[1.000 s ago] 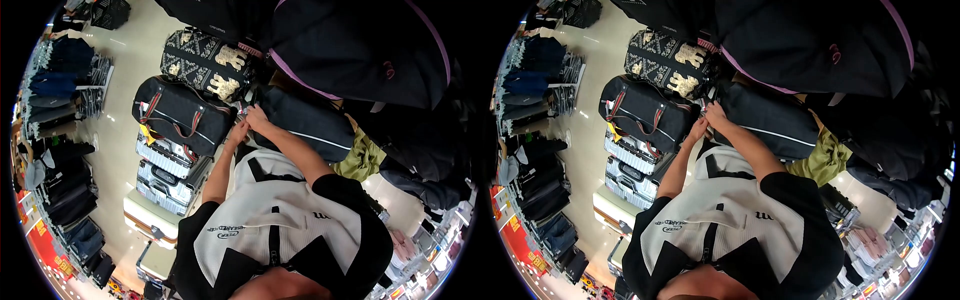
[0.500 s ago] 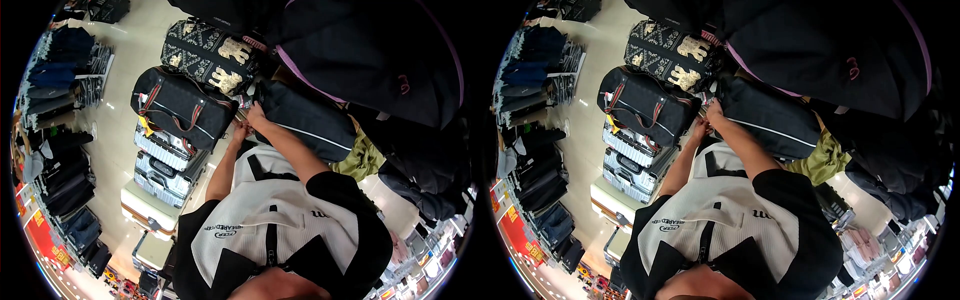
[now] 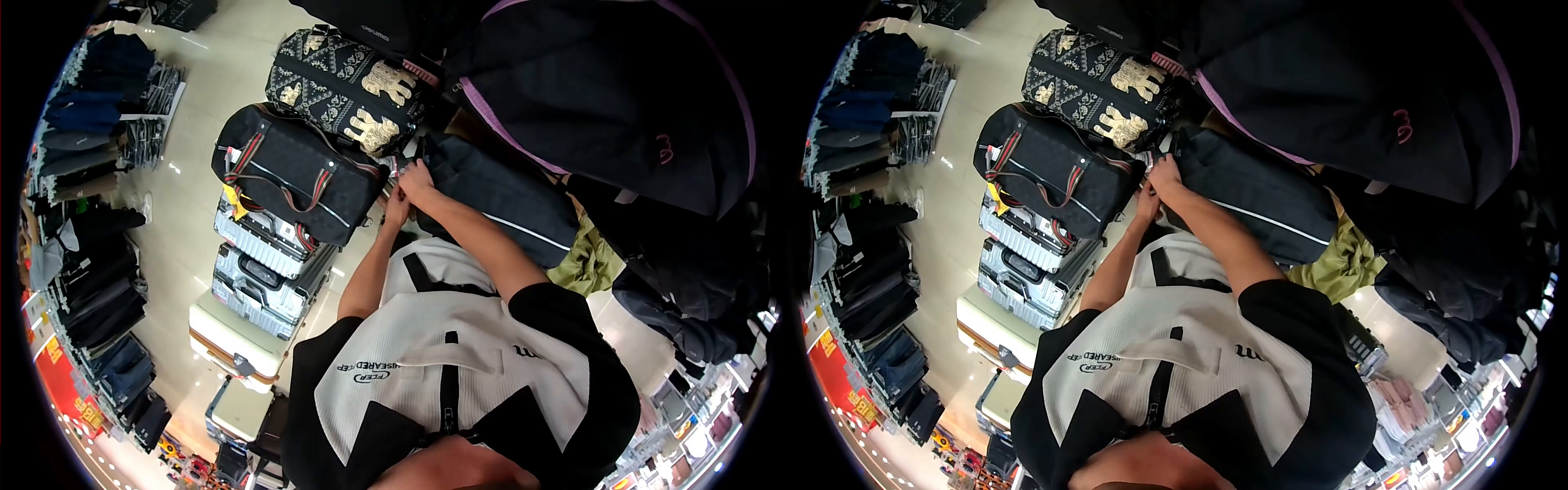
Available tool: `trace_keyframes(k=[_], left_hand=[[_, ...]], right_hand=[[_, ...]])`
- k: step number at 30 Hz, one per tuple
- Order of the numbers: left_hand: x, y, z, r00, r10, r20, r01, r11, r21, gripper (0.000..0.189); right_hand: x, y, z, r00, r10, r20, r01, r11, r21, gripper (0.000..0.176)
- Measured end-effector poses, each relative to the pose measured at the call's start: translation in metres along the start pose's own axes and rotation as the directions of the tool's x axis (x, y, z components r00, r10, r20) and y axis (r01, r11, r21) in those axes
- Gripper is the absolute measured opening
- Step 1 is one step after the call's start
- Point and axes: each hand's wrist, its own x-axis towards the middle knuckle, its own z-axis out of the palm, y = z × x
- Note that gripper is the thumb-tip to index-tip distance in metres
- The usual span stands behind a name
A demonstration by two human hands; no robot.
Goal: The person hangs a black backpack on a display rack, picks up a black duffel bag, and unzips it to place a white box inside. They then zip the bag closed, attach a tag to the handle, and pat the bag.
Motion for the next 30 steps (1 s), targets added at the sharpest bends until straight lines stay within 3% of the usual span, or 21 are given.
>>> trace_keyframes(k=[1, 2, 3, 7, 8, 10, 11, 14, 16, 19, 21, 23, 24, 27, 30], left_hand=[[0.004, 0.008, 0.001, 0.999, -0.037, 0.03, 0.036, 0.998, 0.046, 0.048], [0.007, 0.011, 0.0, 0.995, -0.08, 0.056, 0.075, 0.993, 0.093, 0.048], [0.009, 0.0, 0.0, 0.989, -0.128, 0.078, 0.117, 0.983, 0.139, 0.048], [0.013, -0.016, 0.01, 0.999, -0.029, 0.033, 0.023, 0.983, 0.182, 0.039], [0.007, 0.004, 0.012, 1.0, -0.017, 0.001, 0.016, 0.972, 0.233, 0.038], [0.006, 0.01, 0.017, 0.993, 0.107, -0.048, -0.094, 0.972, 0.217, 0.036], [0.006, 0.009, 0.018, 0.983, 0.166, -0.074, -0.148, 0.967, 0.21, 0.035], [0.015, -0.003, 0.014, 0.996, 0.077, -0.053, -0.059, 0.956, 0.287, 0.024], [0.016, -0.002, 0.013, 0.999, -0.001, -0.04, 0.011, 0.967, 0.256, 0.018], [0.02, -0.048, 0.017, 0.982, 0.082, -0.169, -0.027, 0.951, 0.307, 0.015], [0.008, 0.004, 0.022, 0.975, 0.105, -0.194, 0.007, 0.865, 0.501, 0.018], [0.004, 0.044, 0.025, 0.985, 0.059, -0.163, 0.02, 0.893, 0.449, 0.026], [0.007, 0.048, 0.026, 0.988, 0.041, -0.149, 0.026, 0.906, 0.423, 0.032], [0.011, 0.049, 0.019, 0.999, -0.032, -0.03, 0.042, 0.863, 0.504, 0.023], [0.011, 0.053, 0.02, 0.999, -0.034, -0.041, 0.051, 0.795, 0.605, 0.023]], right_hand=[[0.001, 0.003, 0.001, 0.999, -0.001, 0.034, 0.002, 1.0, -0.023, 0.028], [0.002, 0.004, 0.011, 0.997, 0.042, -0.063, -0.041, 0.999, 0.016, 0.024], [-0.001, 0.005, 0.011, 0.998, 0.052, -0.039, -0.052, 0.999, 0.009, 0.026], [0.0, 0.009, 0.012, 0.994, 0.084, -0.072, -0.075, 0.99, 0.12, 0.031], [0.002, 0.009, 0.014, 0.991, 0.082, -0.104, -0.066, 0.986, 0.151, 0.031], [0.005, 0.01, 0.021, 0.982, 0.072, -0.175, -0.04, 0.982, 0.182, 0.03], [0.006, 0.011, 0.019, 0.989, 0.047, -0.14, -0.025, 0.988, 0.152, 0.03], [-0.002, 0.02, -0.011, 0.999, -0.03, -0.014, 0.031, 0.995, 0.099, 0.029], [0.002, 0.024, -0.009, 0.999, 0.014, -0.048, -0.01, 0.996, 0.088, 0.029], [0.014, 0.031, -0.001, 0.998, 0.053, -0.041, -0.049, 0.996, 0.081, 0.029], [0.019, 0.035, -0.002, 0.998, 0.065, 0.002, -0.065, 0.993, 0.097, 0.031], [0.015, 0.036, -0.008, 0.996, 0.025, 0.09, -0.034, 0.994, 0.103, 0.037], [0.014, 0.037, -0.01, 0.994, 0.02, 0.106, -0.028, 0.996, 0.081, 0.039], [0.014, 0.035, -0.003, 0.994, 0.024, 0.102, -0.029, 0.998, 0.055, 0.041], [0.015, 0.033, 0.001, 0.996, 0.062, 0.059, -0.063, 0.998, 0.011, 0.038]])
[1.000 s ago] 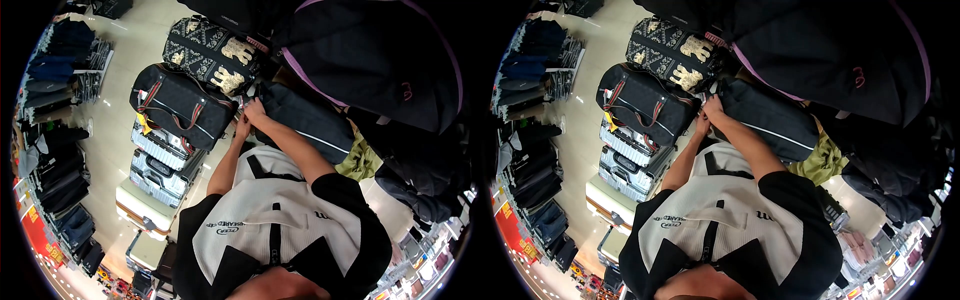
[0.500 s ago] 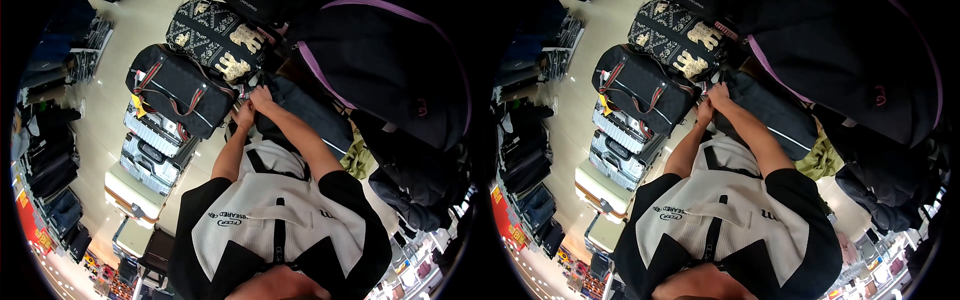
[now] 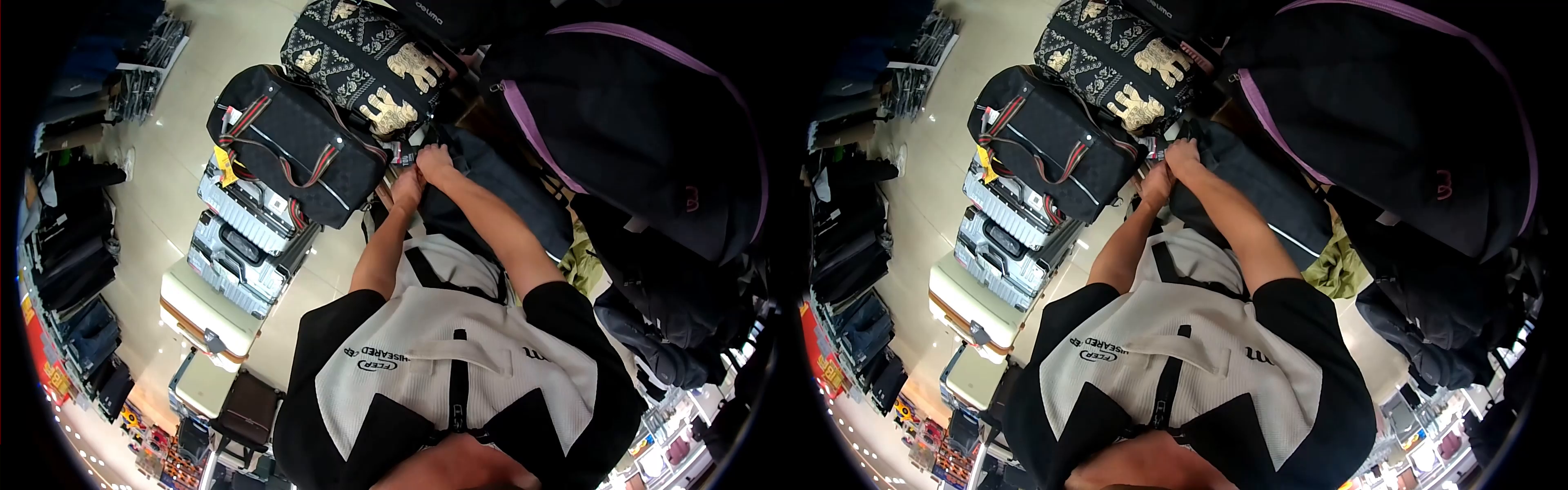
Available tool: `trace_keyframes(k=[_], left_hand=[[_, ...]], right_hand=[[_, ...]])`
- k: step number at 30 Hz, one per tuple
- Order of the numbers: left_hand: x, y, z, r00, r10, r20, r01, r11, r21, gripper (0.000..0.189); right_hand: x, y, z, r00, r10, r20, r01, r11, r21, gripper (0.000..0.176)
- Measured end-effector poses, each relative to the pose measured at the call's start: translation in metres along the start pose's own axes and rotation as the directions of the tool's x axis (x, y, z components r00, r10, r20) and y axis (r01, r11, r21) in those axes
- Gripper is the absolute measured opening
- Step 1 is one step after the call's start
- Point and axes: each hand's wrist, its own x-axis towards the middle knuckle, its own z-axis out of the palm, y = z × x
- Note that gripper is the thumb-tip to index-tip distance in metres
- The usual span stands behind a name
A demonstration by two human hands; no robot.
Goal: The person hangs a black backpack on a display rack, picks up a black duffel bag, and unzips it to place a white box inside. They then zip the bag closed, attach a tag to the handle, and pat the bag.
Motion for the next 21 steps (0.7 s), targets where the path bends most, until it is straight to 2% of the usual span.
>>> trace_keyframes(k=[4, 5, 7, 8, 9, 11, 12, 13, 15, 16, 17, 19, 21], left_hand=[[-0.012, 0.015, -0.006, 0.998, 0.056, -0.02, -0.055, 0.997, 0.059, 0.029], [-0.012, 0.012, -0.001, 0.993, 0.081, -0.084, -0.076, 0.996, 0.055, 0.035], [-0.004, 0.003, 0.006, 0.994, 0.098, -0.044, -0.097, 0.995, 0.039, 0.035], [-0.001, 0.005, 0.003, 0.997, 0.07, -0.026, -0.07, 0.998, 0.004, 0.037], [0.0, 0.01, -0.002, 1.0, 0.003, 0.013, -0.003, 1.0, 0.028, 0.032], [0.002, 0.019, -0.012, 0.995, -0.042, 0.087, 0.036, 0.997, 0.068, 0.031], [0.0, 0.018, -0.013, 0.999, 0.013, 0.051, -0.016, 0.999, 0.049, 0.033], [-0.002, 0.017, -0.012, 0.999, 0.04, 0.013, -0.04, 0.999, 0.002, 0.026], [0.002, -0.007, 0.0, 0.998, 0.051, 0.049, -0.055, 0.995, 0.079, 0.026], [0.008, -0.028, 0.014, 0.995, 0.09, 0.038, -0.091, 0.995, 0.039, 0.026], [-0.003, -0.015, -0.001, 0.995, 0.102, 0.002, -0.101, 0.987, 0.122, 0.026], [0.001, -0.027, 0.004, 0.997, 0.075, -0.006, -0.075, 0.994, 0.083, 0.026], [0.001, -0.011, -0.007, 0.998, 0.061, 0.027, -0.065, 0.977, 0.201, 0.026]], right_hand=[[0.001, 0.003, 0.004, 0.996, -0.01, -0.092, 0.004, 0.998, -0.065, 0.037], [0.0, 0.003, -0.001, 0.997, -0.019, -0.081, 0.01, 0.994, -0.11, 0.036], [-0.007, 0.001, -0.01, 0.998, -0.024, -0.061, 0.011, 0.981, -0.194, 0.035], [-0.002, -0.001, 0.001, 0.996, 0.002, -0.093, -0.019, 0.984, -0.176, 0.034], [-0.001, -0.002, 0.001, 0.996, 0.014, -0.092, -0.03, 0.982, -0.186, 0.032], [0.002, -0.001, 0.004, 0.994, 0.029, -0.101, -0.042, 0.991, -0.129, 0.031], [0.006, 0.001, 0.006, 0.994, 0.047, -0.102, -0.058, 0.993, -0.107, 0.03], [0.013, 0.003, 0.007, 0.993, 0.077, -0.094, -0.085, 0.993, -0.084, 0.031], [0.025, 0.013, 0.011, 0.982, 0.116, -0.152, -0.127, 0.99, -0.066, 0.031], [0.027, 0.019, 0.0, 0.975, 0.166, -0.149, -0.172, 0.985, -0.03, 0.031], [0.026, 0.025, -0.012, 0.966, 0.215, -0.142, -0.216, 0.976, 0.007, 0.032], [0.023, 0.043, -0.022, 0.975, 0.193, -0.108, -0.198, 0.979, -0.044, 0.03], [0.027, 0.057, -0.021, 0.967, 0.19, -0.168, -0.196, 0.98, -0.019, 0.029]])
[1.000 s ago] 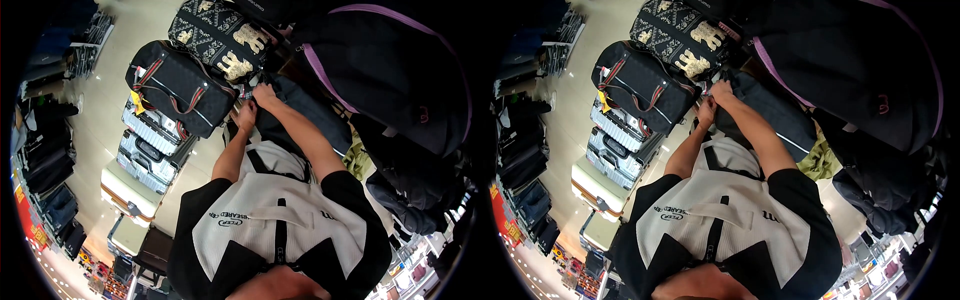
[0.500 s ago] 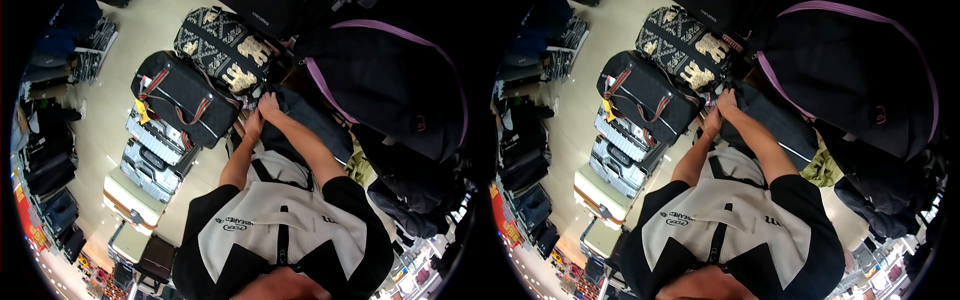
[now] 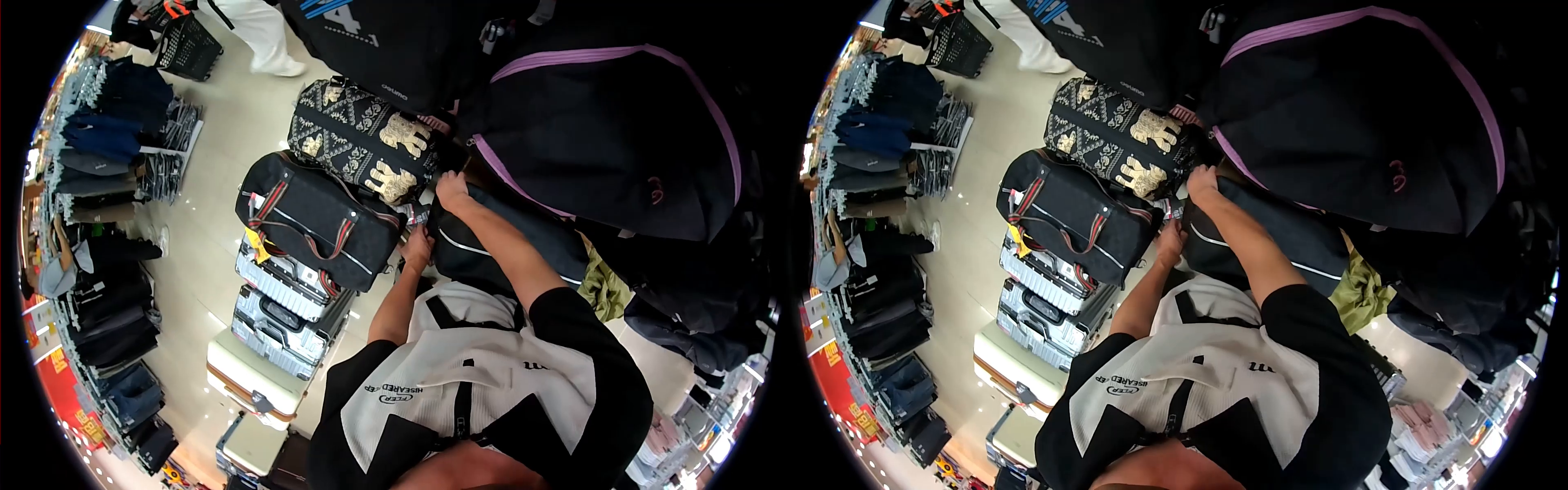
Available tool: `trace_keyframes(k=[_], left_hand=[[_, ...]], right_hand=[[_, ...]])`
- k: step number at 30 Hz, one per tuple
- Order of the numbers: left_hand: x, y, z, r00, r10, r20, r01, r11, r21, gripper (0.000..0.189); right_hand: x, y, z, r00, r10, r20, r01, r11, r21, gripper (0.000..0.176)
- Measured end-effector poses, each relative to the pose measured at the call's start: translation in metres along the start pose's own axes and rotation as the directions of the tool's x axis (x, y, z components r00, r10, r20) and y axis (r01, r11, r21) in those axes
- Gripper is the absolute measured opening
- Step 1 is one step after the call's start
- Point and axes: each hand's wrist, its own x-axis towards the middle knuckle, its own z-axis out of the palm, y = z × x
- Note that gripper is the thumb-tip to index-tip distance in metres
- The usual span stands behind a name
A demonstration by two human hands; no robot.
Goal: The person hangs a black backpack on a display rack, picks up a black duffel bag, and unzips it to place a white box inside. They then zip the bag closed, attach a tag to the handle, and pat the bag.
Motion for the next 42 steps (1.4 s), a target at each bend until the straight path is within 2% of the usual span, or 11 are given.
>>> trace_keyframes(k=[1, 4, 5, 11, 14, 19, 22, 24, 26, 29, 42], left_hand=[[-0.002, 0.009, -0.008, 1.0, -0.006, 0.021, 0.004, 0.998, 0.059, 0.026], [0.014, 0.031, -0.02, 1.0, 0.014, 0.021, -0.009, 0.972, -0.235, 0.026], [0.02, 0.031, -0.012, 0.985, 0.142, -0.1, -0.159, 0.966, -0.203, 0.024], [0.041, 0.033, -0.003, 0.991, 0.031, 0.128, -0.026, 0.999, -0.044, 0.022], [0.042, 0.038, 0.0, 0.997, -0.003, 0.08, 0.008, 0.999, -0.05, 0.025], [0.048, 0.026, 0.015, 0.969, 0.229, -0.095, -0.247, 0.924, -0.29, 0.037], [0.045, 0.026, 0.008, 0.976, 0.197, -0.092, -0.218, 0.877, -0.428, 0.034], [0.047, 0.041, -0.007, 0.999, 0.014, 0.039, 0.013, 0.792, -0.61, 0.024], [0.069, 0.014, 0.021, 0.924, 0.322, -0.207, -0.377, 0.86, -0.343, 0.025], [0.083, 0.016, 0.022, 0.975, 0.205, 0.088, -0.146, 0.886, -0.44, 0.032], [0.056, 0.057, -0.031, 0.98, 0.177, 0.089, -0.171, 0.983, -0.07, 0.018]], right_hand=[[0.001, 0.005, 0.002, 1.0, -0.016, -0.001, 0.016, 0.999, 0.052, 0.029], [-0.01, 0.01, -0.001, 0.999, -0.047, -0.014, 0.049, 0.983, 0.179, 0.029], [-0.012, 0.01, 0.0, 0.999, -0.03, -0.036, 0.037, 0.979, 0.203, 0.029], [-0.004, 0.006, 0.011, 1.0, 0.003, 0.011, -0.005, 0.978, 0.208, 0.029], [0.005, 0.002, 0.018, 0.998, 0.059, 0.021, -0.062, 0.971, 0.229, 0.028], [-0.003, 0.007, 0.005, 0.992, -0.021, -0.123, 0.055, 0.956, 0.288, 0.027], [-0.009, 0.009, 0.0, 0.989, -0.071, -0.129, 0.107, 0.95, 0.293, 0.03], [-0.01, 0.009, 0.004, 0.985, -0.109, -0.133, 0.146, 0.941, 0.307, 0.032], [-0.009, 0.006, 0.008, 0.981, -0.116, -0.155, 0.162, 0.931, 0.327, 0.033], [-0.008, 0.008, 0.008, 0.979, -0.133, -0.153, 0.178, 0.927, 0.331, 0.034], [0.063, 0.036, 0.064, 0.988, -0.124, -0.089, 0.127, 0.991, 0.033, 0.024]])
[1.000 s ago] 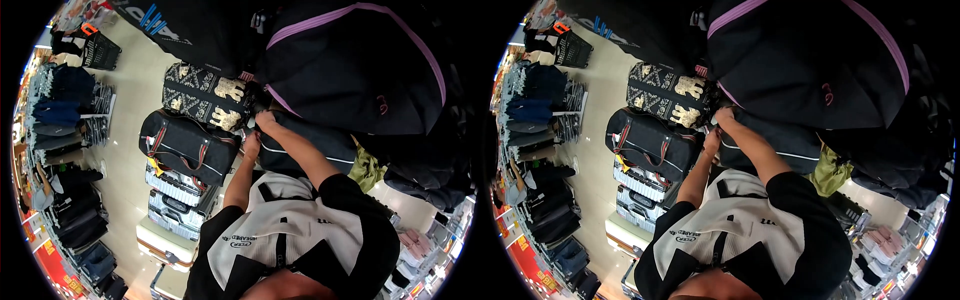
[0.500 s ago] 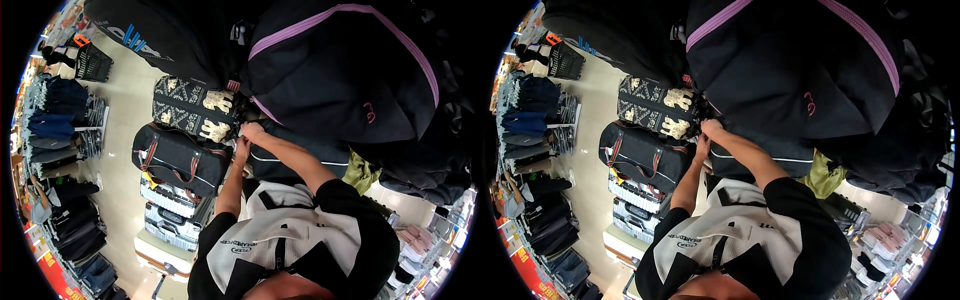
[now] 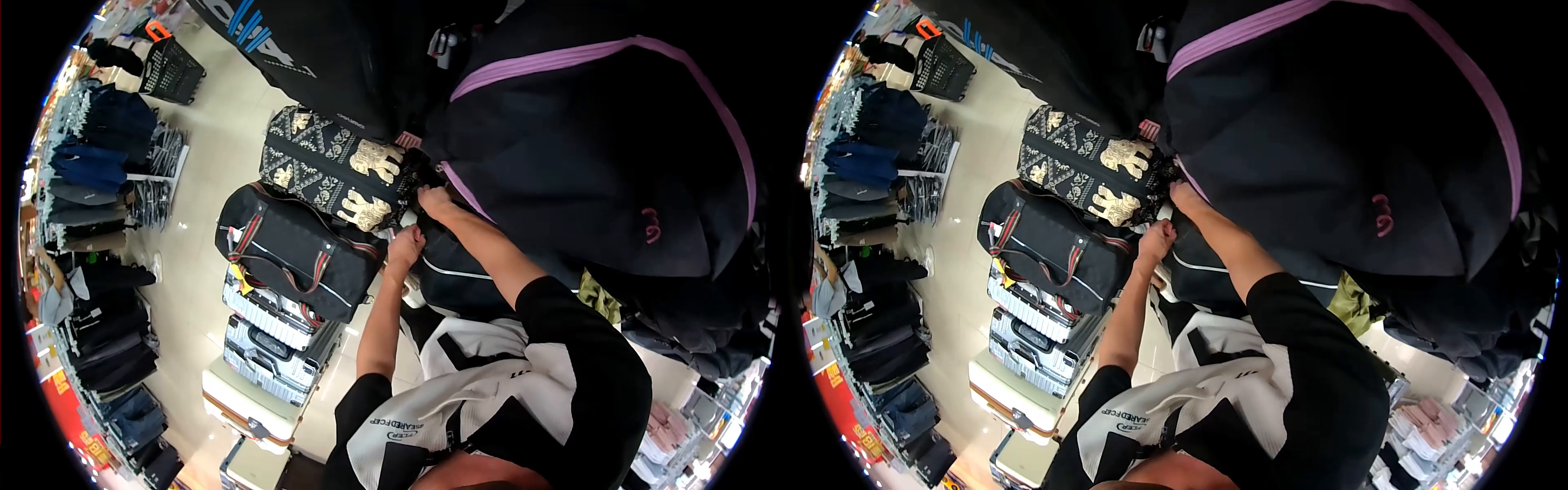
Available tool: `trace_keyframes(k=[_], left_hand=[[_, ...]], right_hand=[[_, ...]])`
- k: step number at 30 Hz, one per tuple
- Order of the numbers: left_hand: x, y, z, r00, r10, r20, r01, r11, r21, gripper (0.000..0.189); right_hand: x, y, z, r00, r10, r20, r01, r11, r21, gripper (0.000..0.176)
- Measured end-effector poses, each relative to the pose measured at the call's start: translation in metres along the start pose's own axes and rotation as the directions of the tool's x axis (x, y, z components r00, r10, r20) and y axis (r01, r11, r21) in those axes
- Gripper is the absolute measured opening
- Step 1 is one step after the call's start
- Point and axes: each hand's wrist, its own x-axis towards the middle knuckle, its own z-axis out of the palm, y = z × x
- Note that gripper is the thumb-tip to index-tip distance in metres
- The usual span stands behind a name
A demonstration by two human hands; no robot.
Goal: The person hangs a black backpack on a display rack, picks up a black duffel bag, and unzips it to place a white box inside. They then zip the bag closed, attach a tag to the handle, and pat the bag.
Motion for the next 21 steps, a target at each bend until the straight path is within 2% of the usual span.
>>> trace_keyframes(k=[3, 5, 7, 8, 10, 12, 14, 15, 16, 17, 18, 20, 21], left_hand=[[-0.006, 0.009, -0.004, 1.0, 0.003, -0.018, -0.002, 1.0, 0.023, 0.018], [-0.013, 0.014, 0.0, 0.996, -0.007, -0.084, 0.007, 1.0, 0.006, 0.018], [-0.02, 0.016, 0.006, 0.99, 0.004, -0.144, -0.002, 1.0, 0.012, 0.018], [-0.019, 0.014, 0.011, 0.994, 0.008, -0.105, -0.004, 0.999, 0.04, 0.019], [-0.022, 0.022, 0.011, 0.997, -0.003, -0.083, 0.007, 0.999, 0.043, 0.02], [-0.025, 0.022, 0.015, 0.99, 0.023, -0.137, -0.018, 0.999, 0.035, 0.018], [-0.028, 0.021, 0.018, 0.978, 0.028, -0.208, -0.023, 0.999, 0.022, 0.015], [-0.031, 0.027, 0.012, 0.979, -0.071, -0.193, 0.061, 0.997, -0.056, 0.014], [-0.035, 0.034, 0.007, 0.971, -0.168, -0.169, 0.146, 0.98, -0.135, 0.014], [-0.042, 0.022, 0.017, 0.963, -0.096, -0.251, 0.026, 0.962, -0.271, 0.016], [-0.049, 0.015, 0.02, 0.976, -0.159, -0.147, 0.085, 0.906, -0.416, 0.025], [-0.08, 0.031, 0.01, 0.98, -0.175, -0.09, 0.1, 0.835, -0.541, 0.038], [-0.095, 0.041, 0.002, 0.983, -0.184, 0.004, 0.161, 0.85, -0.501, 0.05]], right_hand=[[0.021, -0.005, 0.017, 0.999, -0.031, 0.035, 0.035, 0.995, -0.095, 0.03], [0.03, -0.008, 0.031, 0.997, -0.029, 0.068, 0.038, 0.99, -0.137, 0.034], [0.036, -0.013, 0.031, 0.985, 0.065, 0.157, -0.059, 0.997, -0.046, 0.034], [0.041, -0.013, 0.028, 0.974, 0.113, 0.197, -0.114, 0.993, -0.006, 0.034], [0.05, -0.015, 0.042, 0.97, 0.027, 0.243, -0.01, 0.998, -0.069, 0.038], [0.049, -0.018, 0.042, 0.98, 0.015, 0.2, 0.008, 0.993, -0.114, 0.039], [0.048, -0.019, 0.033, 0.975, 0.0, 0.223, 0.022, 0.995, -0.098, 0.04], [0.046, -0.018, 0.029, 0.971, -0.01, 0.24, 0.032, 0.996, -0.088, 0.04], [0.067, -0.021, 0.085, 0.971, 0.157, 0.179, -0.165, 0.986, 0.034, 0.04], [0.055, -0.02, 0.067, 0.976, 0.167, 0.136, -0.188, 0.97, 0.152, 0.041], [0.035, -0.02, 0.03, 0.977, 0.191, 0.095, -0.21, 0.94, 0.27, 0.043], [-0.002, -0.02, -0.021, 0.981, 0.191, 0.021, -0.186, 0.916, 0.355, 0.049], [-0.009, -0.016, -0.03, 0.984, 0.175, -0.009, -0.155, 0.894, 0.42, 0.052]])
